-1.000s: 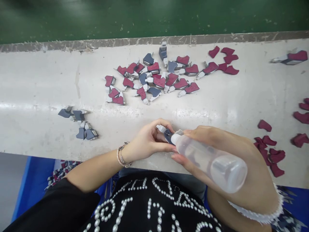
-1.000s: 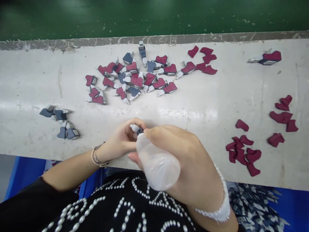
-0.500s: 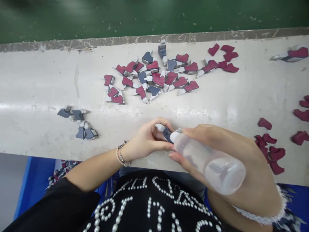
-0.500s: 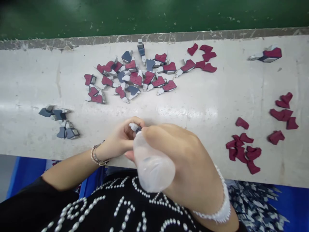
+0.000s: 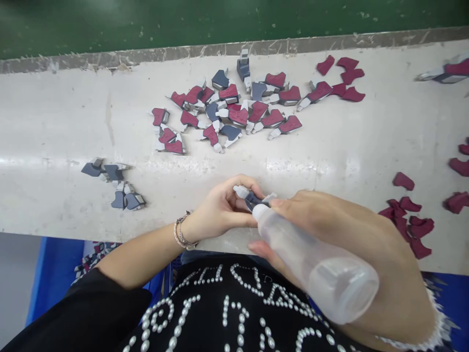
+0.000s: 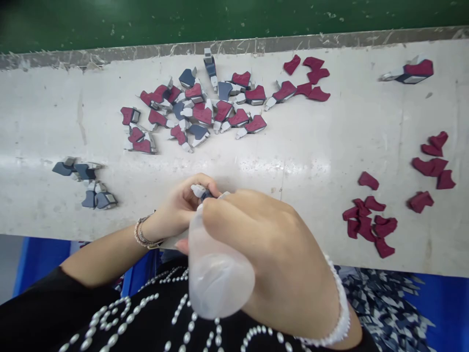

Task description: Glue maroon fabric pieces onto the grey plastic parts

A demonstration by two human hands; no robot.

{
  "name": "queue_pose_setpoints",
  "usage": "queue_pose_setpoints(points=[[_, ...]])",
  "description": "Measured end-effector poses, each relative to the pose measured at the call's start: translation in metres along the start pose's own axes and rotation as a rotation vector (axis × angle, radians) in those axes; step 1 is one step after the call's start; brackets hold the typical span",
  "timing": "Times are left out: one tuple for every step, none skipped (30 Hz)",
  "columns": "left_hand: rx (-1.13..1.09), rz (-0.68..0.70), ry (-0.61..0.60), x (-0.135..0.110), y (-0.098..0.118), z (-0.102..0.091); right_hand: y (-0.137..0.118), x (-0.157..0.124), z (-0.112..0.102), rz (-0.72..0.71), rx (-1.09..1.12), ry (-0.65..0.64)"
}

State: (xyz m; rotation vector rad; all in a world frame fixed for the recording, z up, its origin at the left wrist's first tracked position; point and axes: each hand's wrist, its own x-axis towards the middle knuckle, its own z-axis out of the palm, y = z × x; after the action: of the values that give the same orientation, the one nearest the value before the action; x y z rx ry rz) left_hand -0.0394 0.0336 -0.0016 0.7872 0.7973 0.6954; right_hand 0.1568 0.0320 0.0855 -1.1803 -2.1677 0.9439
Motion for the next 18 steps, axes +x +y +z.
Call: queue_pose_setpoints(points=[[-0.006, 0.001, 0.001, -0.0001, -0.0002, 0.0004, -0.0005, 0.0002, -0.0007, -0.017, -0.01, -0.01], [-0.001, 0.004, 0.001, -0.0002, -0.0006, 0.0004, -0.0008, 0.0002, -0.0012, -0.008, -0.018, -0.012], [0.01, 0.01, -0.002, -0.0002, -0.0012, 0.0002, -0.0008, 0.0002, -0.0017, 0.014, -0.022, 0.003], [0.019, 0.019, -0.007, -0.0002, -0.0018, -0.0002, -0.0007, 0.0003, -0.002, 0.037, -0.018, 0.009], [0.017, 0.027, -0.014, -0.0002, -0.0024, -0.0006, -0.0005, 0.0003, -0.0022, 0.052, -0.012, 0.008], [0.001, 0.033, -0.016, -0.0002, -0.0028, -0.0009, -0.0003, 0.0004, -0.0023, 0.055, -0.007, -0.002], [-0.022, 0.034, -0.016, -0.0002, -0.003, -0.001, -0.0003, 0.0006, -0.0025, 0.045, -0.006, -0.016], [-0.043, 0.031, -0.015, -0.0002, -0.0031, -0.001, -0.0003, 0.0009, -0.0026, 0.027, -0.005, -0.034], [-0.053, 0.032, -0.015, -0.0002, -0.0029, -0.0009, -0.0004, 0.0012, -0.0027, 0.015, -0.004, -0.047], [-0.048, 0.034, -0.011, -0.0003, -0.0027, -0.0009, -0.0004, 0.0014, -0.0029, 0.014, -0.002, -0.046], [-0.029, 0.038, -0.008, -0.0003, -0.0023, -0.0009, -0.0004, 0.0017, -0.0031, 0.023, -0.003, -0.036], [-0.004, 0.04, -0.005, -0.0003, -0.0019, -0.0009, -0.0004, 0.0019, -0.0033, 0.031, -0.004, -0.027], [0.019, 0.038, -0.003, -0.0004, -0.0015, -0.001, -0.0002, 0.0021, -0.0035, 0.028, -0.004, -0.025], [0.038, 0.031, 0.002, -0.0004, -0.0011, -0.0012, 0.0, 0.0023, -0.0039, 0.013, -0.004, -0.026], [0.051, 0.021, 0.008, -0.0004, -0.0007, -0.0013, 0.0002, 0.0026, -0.0043, -0.004, -0.008, -0.033], [0.059, 0.015, 0.015, -0.0004, -0.0004, -0.0014, 0.0005, 0.0028, -0.0049, -0.027, -0.007, -0.039], [0.065, 0.014, 0.022, -0.0004, -0.0003, -0.0015, 0.0008, 0.003, -0.0054, -0.039, -0.006, -0.045], [0.072, 0.019, 0.028, -0.0005, -0.0004, -0.0017, 0.0012, 0.0031, -0.006, -0.045, 0.002, -0.044]])
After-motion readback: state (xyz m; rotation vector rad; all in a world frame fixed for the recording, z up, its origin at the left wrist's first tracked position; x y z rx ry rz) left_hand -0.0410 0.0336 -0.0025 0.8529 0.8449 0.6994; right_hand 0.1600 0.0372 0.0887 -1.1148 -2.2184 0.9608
